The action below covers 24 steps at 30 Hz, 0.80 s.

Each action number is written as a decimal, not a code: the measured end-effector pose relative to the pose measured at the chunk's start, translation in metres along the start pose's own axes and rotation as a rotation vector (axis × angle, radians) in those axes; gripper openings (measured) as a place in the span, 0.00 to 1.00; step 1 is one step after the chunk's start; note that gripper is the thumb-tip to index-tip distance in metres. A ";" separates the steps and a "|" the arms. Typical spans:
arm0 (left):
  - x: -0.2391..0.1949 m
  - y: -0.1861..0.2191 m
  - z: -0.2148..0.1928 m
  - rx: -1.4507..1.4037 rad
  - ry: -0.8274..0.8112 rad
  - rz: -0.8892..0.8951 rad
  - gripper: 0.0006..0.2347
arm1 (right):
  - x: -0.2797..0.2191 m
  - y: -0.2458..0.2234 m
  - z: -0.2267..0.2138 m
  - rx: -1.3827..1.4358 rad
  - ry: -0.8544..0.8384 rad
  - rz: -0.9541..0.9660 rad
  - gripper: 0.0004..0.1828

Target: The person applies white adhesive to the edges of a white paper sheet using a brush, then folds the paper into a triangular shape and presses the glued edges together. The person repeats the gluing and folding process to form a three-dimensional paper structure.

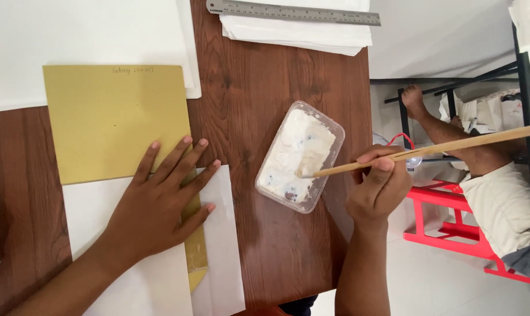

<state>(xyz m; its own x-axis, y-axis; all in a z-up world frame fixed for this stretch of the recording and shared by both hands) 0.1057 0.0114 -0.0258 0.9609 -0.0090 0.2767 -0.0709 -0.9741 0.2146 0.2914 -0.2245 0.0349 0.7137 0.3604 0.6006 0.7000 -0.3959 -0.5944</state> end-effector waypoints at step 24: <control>-0.012 -0.003 0.008 -0.070 0.045 0.009 0.26 | -0.081 -0.096 0.041 0.549 -0.170 -0.453 0.20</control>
<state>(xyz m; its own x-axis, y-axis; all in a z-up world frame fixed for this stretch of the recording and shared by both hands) 0.0964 0.0122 -0.0377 0.9472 -0.0063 0.3207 -0.0999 -0.9559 0.2762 0.1672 -0.1804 0.0216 0.3141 0.5324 0.7861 0.8062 0.2877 -0.5170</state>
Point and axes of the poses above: each hand's wrist, its own x-axis towards the middle knuckle, its own z-axis out of the palm, y = z × x, the point moved 7 cm from there along x, towards the middle knuckle, and after that the axes turned 2 degrees about -z, right-handed, at the moved point
